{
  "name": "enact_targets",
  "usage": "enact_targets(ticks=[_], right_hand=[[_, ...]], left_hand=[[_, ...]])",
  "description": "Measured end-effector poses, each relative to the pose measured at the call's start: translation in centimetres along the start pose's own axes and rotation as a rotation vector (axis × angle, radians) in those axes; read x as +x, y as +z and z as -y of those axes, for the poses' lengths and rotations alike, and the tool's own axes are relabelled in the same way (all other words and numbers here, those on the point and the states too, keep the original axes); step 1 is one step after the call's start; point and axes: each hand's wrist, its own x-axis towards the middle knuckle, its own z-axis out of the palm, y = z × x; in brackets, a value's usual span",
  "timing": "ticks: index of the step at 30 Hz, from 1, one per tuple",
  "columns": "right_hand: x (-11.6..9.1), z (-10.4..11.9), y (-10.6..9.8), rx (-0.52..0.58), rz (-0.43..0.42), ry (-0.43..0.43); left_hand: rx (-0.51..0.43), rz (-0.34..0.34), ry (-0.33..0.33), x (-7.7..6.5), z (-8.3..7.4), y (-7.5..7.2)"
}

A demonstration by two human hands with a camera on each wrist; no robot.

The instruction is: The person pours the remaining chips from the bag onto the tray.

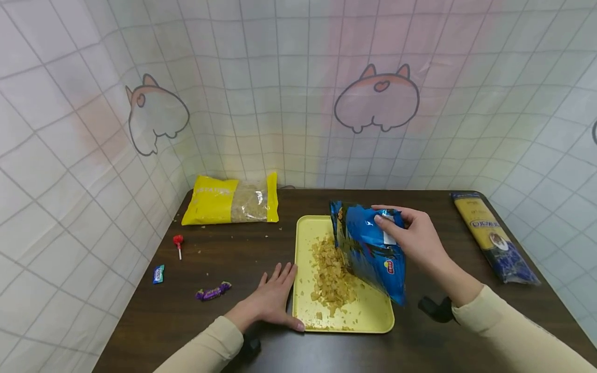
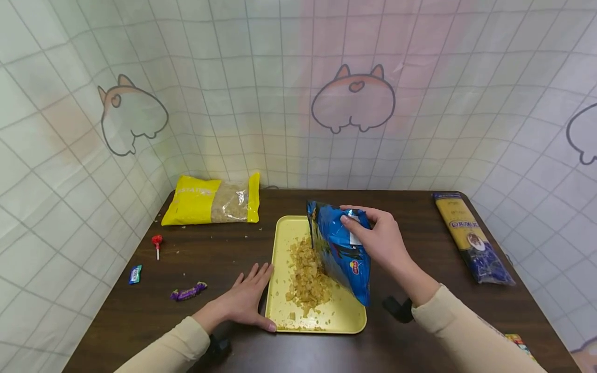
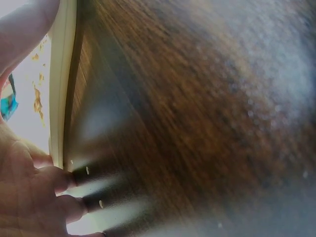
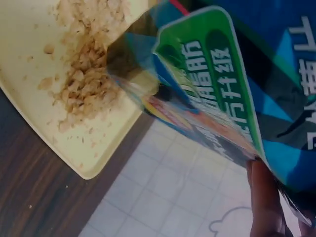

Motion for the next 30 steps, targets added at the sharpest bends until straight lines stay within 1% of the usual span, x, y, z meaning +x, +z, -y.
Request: enact_targets(ticks=[4,8,13,15,17,20,24,27,28,30], right_hand=[[-0.8,0.3,-0.4,0.013,0.027,0.028],[-1.1,0.5,-0.5,0.007,0.040,0.038],[-1.1,0.8,-0.7,0.013,0.013,0.046],[-0.9,1.0,-0.8,0.030,-0.010,0.042],[-0.6,1.2,-0.9,0.028,-0.023,0.045],[-0.1,1.4,-1.0,0.017,-0.048,0.023],[0.8,1.7,-0.8,-0.013,-0.052,-0.006],[1.6,1.7,-0.7,-0.039,-0.051,-0.014],[1.8,1.7,-0.6,-0.047,-0.064,-0.013],[2.4,1.6,-0.5,-0.040,-0.071,-0.013]], left_hand=[[0.003,-0.004,0.000,0.0,-0.1,-0.2],[0.006,-0.005,0.001,0.0,-0.2,-0.3],[0.003,-0.005,0.002,0.0,-0.2,-0.4],[0.002,-0.007,0.002,0.0,-0.2,-0.3],[0.001,-0.007,0.002,0.0,-0.2,-0.3],[0.000,-0.008,0.003,-0.1,-0.2,-0.2],[0.002,-0.009,0.004,-0.1,-0.1,-0.2],[0.001,-0.008,0.004,-0.1,-0.1,-0.2],[0.000,-0.007,0.004,-0.1,-0.1,-0.2],[-0.002,-0.005,0.003,-0.1,-0.1,-0.2]])
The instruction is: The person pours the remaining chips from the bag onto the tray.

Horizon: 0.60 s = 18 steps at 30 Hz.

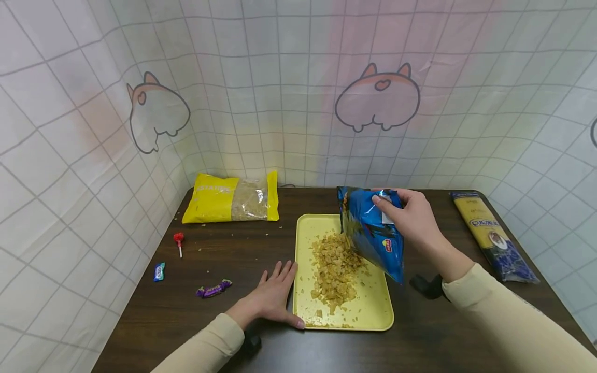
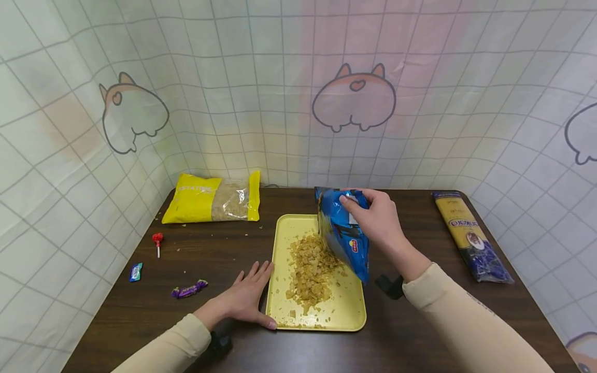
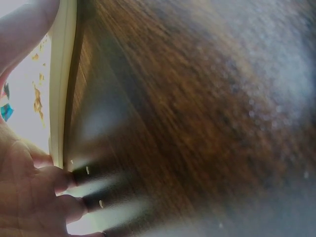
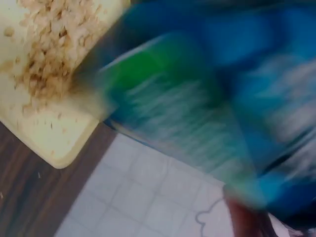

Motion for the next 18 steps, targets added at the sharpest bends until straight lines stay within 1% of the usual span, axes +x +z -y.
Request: enact_targets(ticks=[2,4,6,8,11,13,15,18], right_hand=[[0.5,0.0,0.1,-0.006,0.010,0.012],[1.0,-0.1,0.3,0.014,-0.012,0.029],[1.4,-0.1,0.4,0.017,-0.005,0.047],[1.7,0.0,0.4,0.024,-0.045,0.050],[2.1,0.0,0.6,0.032,-0.046,0.052],[2.3,-0.1,0.6,0.049,-0.063,0.052],[2.5,-0.1,0.6,0.075,-0.034,0.059],[2.6,-0.1,0.5,0.092,-0.016,0.061]], left_hand=[[0.002,0.000,-0.002,0.0,0.0,0.0],[0.004,0.001,-0.004,0.0,0.0,0.0],[0.005,0.002,-0.005,0.1,0.0,0.1],[0.006,0.001,-0.003,0.1,0.0,0.1],[0.006,0.002,-0.001,0.1,0.0,0.2],[0.004,0.000,0.000,0.1,0.1,0.2],[0.001,-0.001,-0.002,0.1,0.1,0.2],[0.002,-0.003,-0.003,0.1,0.1,0.2]])
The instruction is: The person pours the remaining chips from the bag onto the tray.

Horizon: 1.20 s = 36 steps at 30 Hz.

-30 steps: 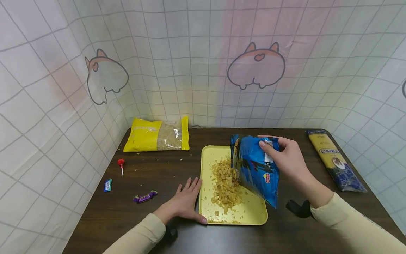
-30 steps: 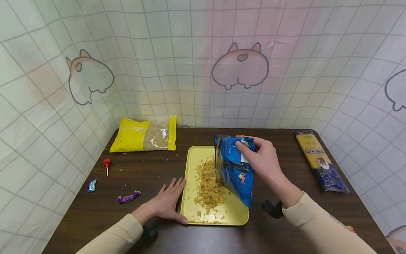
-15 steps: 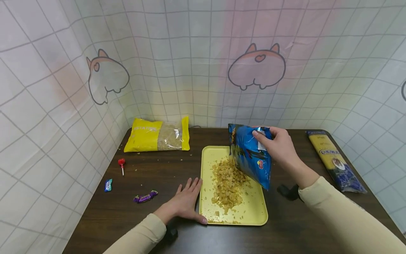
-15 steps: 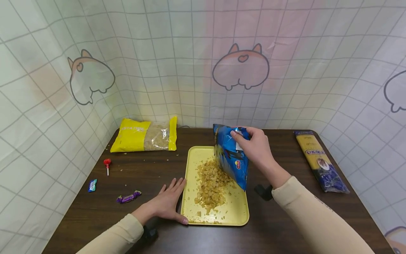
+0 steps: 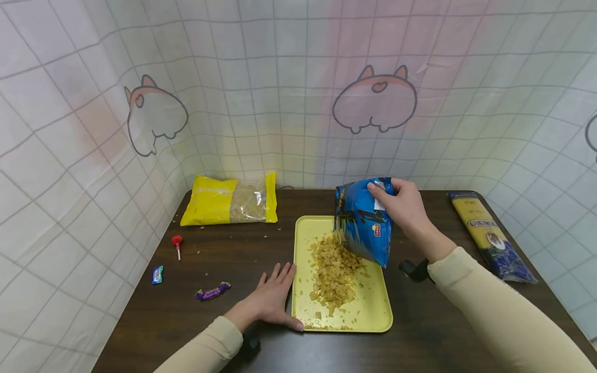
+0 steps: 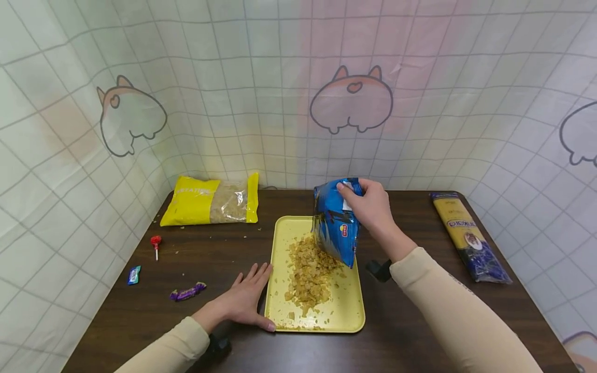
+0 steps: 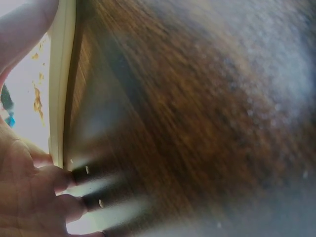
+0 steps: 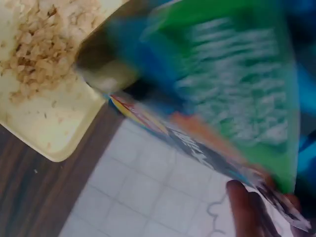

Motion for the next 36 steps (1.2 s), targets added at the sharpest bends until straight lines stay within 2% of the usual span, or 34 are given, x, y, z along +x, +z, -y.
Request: enact_targets(ticks=[4,8,10,23,28,30,32,36], right_hand=[[-0.4,0.5,-0.1,-0.018,0.034,-0.003],[-0.9,1.0,-0.4,-0.022,0.100,-0.009],[-1.2,1.2,-0.7,-0.036,0.163,-0.012],[-4.1,1.8,-1.2,-0.103,0.295,-0.003],[-4.5,1.8,-1.4,-0.131,0.281,-0.021],[-4.4,1.9,-1.4,-0.140,0.246,-0.031],[-4.2,1.9,-1.4,-0.141,0.250,-0.052],[-3.7,1.9,-1.3,-0.163,0.204,-0.080]], left_hand=[[0.003,0.005,-0.003,-0.1,0.0,0.1],[-0.002,0.006,-0.008,-0.2,0.0,0.1],[-0.004,0.005,-0.010,-0.1,0.0,0.1],[-0.009,0.005,-0.005,0.0,-0.1,-0.1],[-0.007,0.011,-0.013,0.0,-0.2,-0.2],[-0.004,0.012,-0.012,0.0,-0.2,-0.2],[-0.003,0.011,-0.010,0.0,-0.2,-0.2],[-0.008,0.010,-0.007,0.0,-0.2,-0.2]])
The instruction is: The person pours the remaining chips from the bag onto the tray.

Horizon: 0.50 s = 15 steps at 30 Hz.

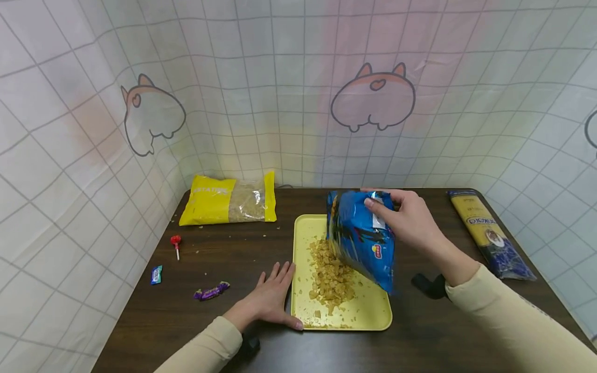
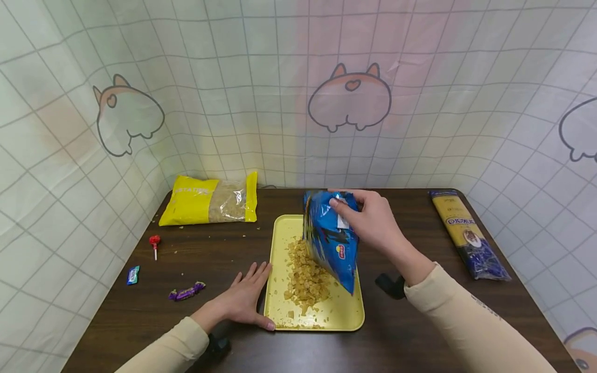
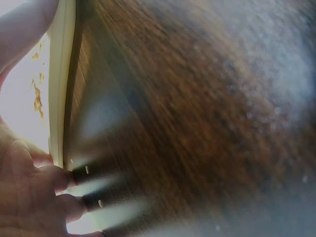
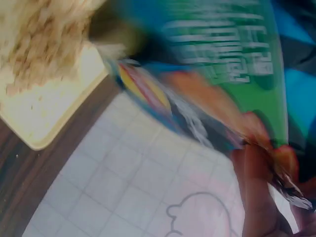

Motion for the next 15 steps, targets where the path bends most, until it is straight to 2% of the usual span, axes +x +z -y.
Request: enact_targets(ticks=[7,15], right_hand=[[1.8,-0.3,0.2,-0.019,-0.126,-0.008],[3.6,-1.1,1.0,0.037,-0.188,-0.014]], left_hand=[[0.000,0.005,0.000,0.0,0.0,0.0],[0.001,0.000,0.000,0.0,0.0,0.0]])
